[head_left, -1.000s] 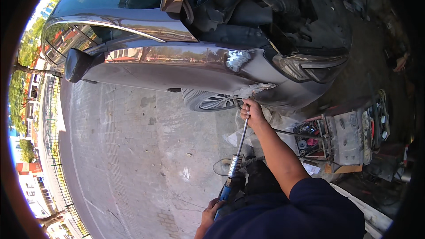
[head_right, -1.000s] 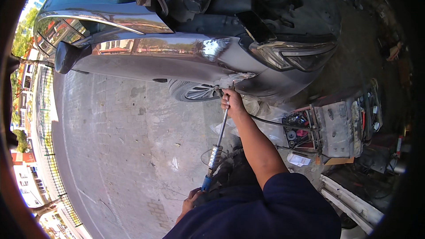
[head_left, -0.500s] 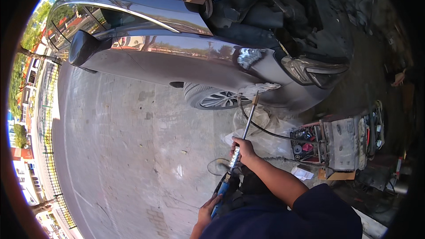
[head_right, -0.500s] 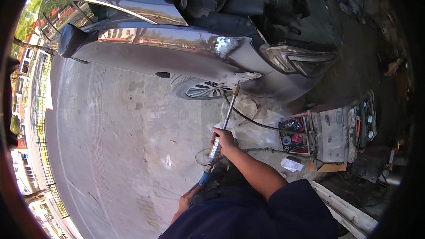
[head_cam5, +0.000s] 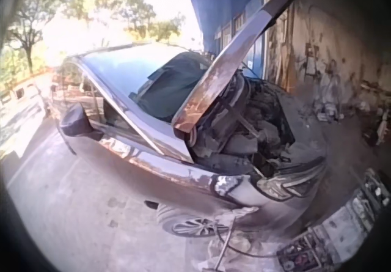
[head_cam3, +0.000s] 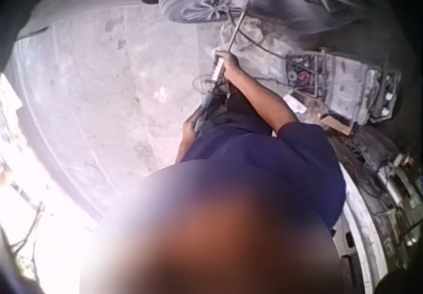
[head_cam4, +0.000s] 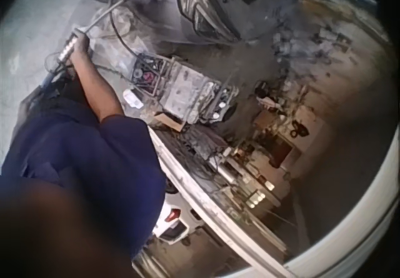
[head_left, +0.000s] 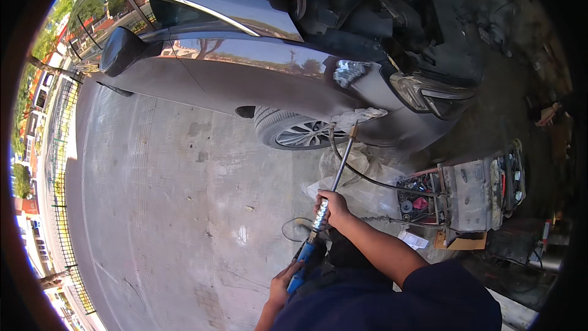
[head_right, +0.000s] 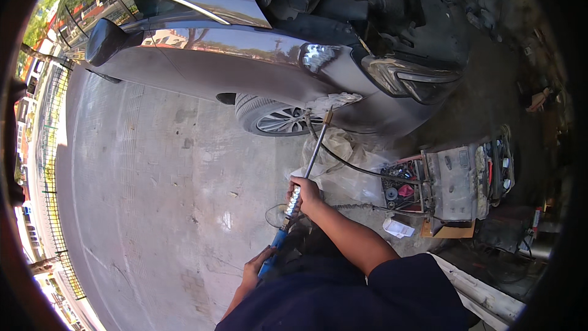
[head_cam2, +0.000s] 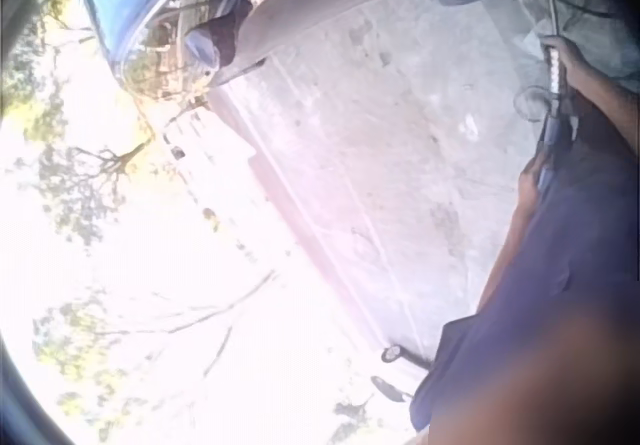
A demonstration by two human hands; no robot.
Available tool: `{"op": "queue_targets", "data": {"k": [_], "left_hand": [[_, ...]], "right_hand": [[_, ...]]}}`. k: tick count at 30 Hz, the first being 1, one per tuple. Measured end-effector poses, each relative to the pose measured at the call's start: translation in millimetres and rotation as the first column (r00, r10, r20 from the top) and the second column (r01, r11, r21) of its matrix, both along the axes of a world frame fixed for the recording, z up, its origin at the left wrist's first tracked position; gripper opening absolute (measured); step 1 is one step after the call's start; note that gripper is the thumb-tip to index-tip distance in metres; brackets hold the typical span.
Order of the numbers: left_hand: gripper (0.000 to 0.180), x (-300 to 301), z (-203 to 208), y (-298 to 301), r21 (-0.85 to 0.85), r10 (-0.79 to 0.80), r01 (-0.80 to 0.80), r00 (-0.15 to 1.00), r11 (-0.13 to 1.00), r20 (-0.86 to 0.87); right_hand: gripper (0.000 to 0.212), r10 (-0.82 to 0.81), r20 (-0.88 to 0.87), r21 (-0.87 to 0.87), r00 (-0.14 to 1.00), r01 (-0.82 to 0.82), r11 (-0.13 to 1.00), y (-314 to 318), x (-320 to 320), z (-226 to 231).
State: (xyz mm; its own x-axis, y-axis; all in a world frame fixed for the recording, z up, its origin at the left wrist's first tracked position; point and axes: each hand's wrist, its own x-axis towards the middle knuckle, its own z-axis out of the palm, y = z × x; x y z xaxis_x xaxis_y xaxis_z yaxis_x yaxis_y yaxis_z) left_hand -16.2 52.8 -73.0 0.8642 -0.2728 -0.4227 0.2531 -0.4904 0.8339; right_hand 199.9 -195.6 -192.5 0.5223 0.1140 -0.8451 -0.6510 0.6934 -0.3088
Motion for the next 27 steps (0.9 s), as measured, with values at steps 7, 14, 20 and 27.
{"op": "queue_targets", "data": {"k": [7, 14, 20, 27], "left_hand": [[0.066, 0.3, -2.0, -2.8, 0.052, -0.030, 0.031, 0.999, 0.998, -0.012], [0.071, 9.1, -4.6, -1.1, 0.023, 0.006, -0.004, 0.998, 1.000, -0.064], [0.071, 13.4, 5.7, -6.4, 0.059, 0.009, -0.001, 0.992, 0.998, -0.122], [0.070, 5.7, -0.4, -13.1, 0.072, 0.038, -0.028, 0.990, 0.997, -0.137]], "right_hand": [[0.026, -0.085, 0.169, -0.026, 0.982, 0.090, 0.996, -59.6, 87.2, -4.4], [0.019, -0.065, 0.043, -0.123, 0.997, 0.070, 0.990, 18.5, -20.3, -21.4], [0.034, 0.033, 0.166, -0.251, 0.986, 0.010, 0.968, -44.0, 57.1, -14.9], [0.018, -0.124, 0.229, -0.273, 0.966, 0.185, 0.944, -106.9, 190.1, 12.8]]}}
